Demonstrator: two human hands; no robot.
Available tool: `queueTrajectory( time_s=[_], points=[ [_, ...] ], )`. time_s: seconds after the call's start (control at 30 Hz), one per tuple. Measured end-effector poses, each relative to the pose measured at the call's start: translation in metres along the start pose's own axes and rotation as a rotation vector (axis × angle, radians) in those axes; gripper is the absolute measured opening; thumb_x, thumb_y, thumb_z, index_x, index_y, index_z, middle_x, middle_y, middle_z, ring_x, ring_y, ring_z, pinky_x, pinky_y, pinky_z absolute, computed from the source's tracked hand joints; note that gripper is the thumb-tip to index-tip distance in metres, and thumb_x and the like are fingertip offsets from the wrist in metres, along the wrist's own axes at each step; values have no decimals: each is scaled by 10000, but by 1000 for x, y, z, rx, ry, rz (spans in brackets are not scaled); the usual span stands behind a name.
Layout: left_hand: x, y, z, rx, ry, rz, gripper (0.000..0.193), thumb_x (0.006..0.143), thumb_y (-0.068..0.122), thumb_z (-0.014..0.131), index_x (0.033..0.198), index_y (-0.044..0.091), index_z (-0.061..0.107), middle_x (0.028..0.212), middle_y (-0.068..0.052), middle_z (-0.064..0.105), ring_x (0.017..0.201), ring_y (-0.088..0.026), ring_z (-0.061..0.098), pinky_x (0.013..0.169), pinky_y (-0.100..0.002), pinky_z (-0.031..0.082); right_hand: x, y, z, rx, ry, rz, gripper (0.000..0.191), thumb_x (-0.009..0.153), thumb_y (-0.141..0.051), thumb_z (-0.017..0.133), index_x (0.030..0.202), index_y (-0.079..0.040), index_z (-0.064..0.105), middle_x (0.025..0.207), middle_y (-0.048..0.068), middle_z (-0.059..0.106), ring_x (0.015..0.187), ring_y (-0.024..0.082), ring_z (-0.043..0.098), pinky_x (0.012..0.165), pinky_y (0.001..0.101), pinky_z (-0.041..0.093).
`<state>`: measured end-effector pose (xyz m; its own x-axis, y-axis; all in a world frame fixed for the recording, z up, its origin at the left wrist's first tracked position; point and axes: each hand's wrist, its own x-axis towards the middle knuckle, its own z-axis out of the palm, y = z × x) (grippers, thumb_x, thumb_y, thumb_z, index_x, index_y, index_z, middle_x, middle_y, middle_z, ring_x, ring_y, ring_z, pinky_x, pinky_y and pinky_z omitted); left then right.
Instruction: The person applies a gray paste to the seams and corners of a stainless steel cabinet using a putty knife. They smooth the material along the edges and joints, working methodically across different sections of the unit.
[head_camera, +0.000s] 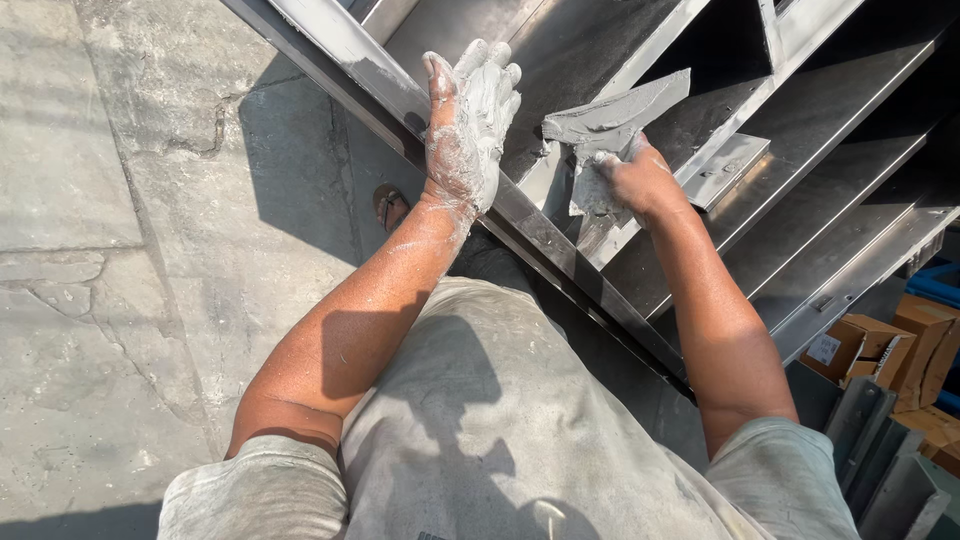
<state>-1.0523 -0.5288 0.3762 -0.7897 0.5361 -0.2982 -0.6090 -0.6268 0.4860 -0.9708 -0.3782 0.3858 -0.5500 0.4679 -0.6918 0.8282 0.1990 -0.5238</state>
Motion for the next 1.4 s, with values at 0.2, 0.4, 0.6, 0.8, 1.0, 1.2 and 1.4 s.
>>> queueTrajectory(
  time_s=[0.2, 0.4, 0.6, 0.8, 1.0, 1.2, 1.4],
  points=[
    [-10, 4, -9, 1, -38, 9, 1014, 995, 739, 330, 1649, -18, 166, 1697, -259, 271, 1592, -385, 277, 1331, -496, 205, -9, -4, 5, 247, -66, 122, 510, 945, -100, 623, 1396, 68, 457, 1199, 199, 694, 1005, 229, 739, 821, 334, 644],
    [-4, -7, -9, -56, -54, -19, 971, 1024, 693, 355, 1644, -33, 180, 1686, -266, 294, 1582, -399, 301, 1328, -508, 211, 4, 6, 8, 160, -102, 101, 468, 970, -99, 628, 1372, 95, 487, 1179, 210, 703, 970, 223, 740, 795, 341, 640],
    [-5, -19, -15, -27, -81, -39, 974, 1022, 700, 364, 1650, -19, 172, 1701, -256, 280, 1599, -385, 285, 1341, -497, 195, 1, 43, 6, -62, -139, 96, 493, 969, -153, 666, 1388, 41, 493, 1158, 168, 703, 1000, 189, 714, 824, 320, 601],
    [5, -21, -22, 24, -55, 34, 975, 1017, 704, 370, 1655, -5, 167, 1711, -244, 263, 1607, -372, 253, 1329, -484, 174, -30, 82, -33, 444, -52, -178, 473, 967, -102, 653, 1413, 0, 533, 1192, 108, 692, 1042, 187, 675, 918, 341, 559],
    [33, -49, 19, 250, 66, 212, 970, 1026, 691, 421, 1650, -17, 197, 1733, -232, 224, 1627, -345, 205, 1346, -465, 137, -87, 108, 12, -178, 283, -854, 348, 1017, -31, 699, 1338, 15, 573, 1268, 173, 630, 1199, 258, 603, 1106, 350, 447],
    [39, -26, -11, 197, -92, 133, 997, 999, 747, 314, 1679, 35, 156, 1726, -215, 219, 1604, -357, 233, 1333, -468, 154, -106, 117, -22, 1166, -43, -435, 544, 834, -94, 644, 1367, -17, 570, 1352, 205, 594, 1185, 323, 656, 978, 511, 563],
    [4, -12, -35, 110, -110, 59, 1009, 997, 754, 332, 1655, -1, 209, 1712, -252, 284, 1617, -404, 277, 1356, -506, 193, -16, 108, -30, -438, 233, -907, 699, 741, -140, 766, 1424, -164, 618, 1567, 110, 512, 1266, 379, 548, 1100, 495, 517]
  ],
)
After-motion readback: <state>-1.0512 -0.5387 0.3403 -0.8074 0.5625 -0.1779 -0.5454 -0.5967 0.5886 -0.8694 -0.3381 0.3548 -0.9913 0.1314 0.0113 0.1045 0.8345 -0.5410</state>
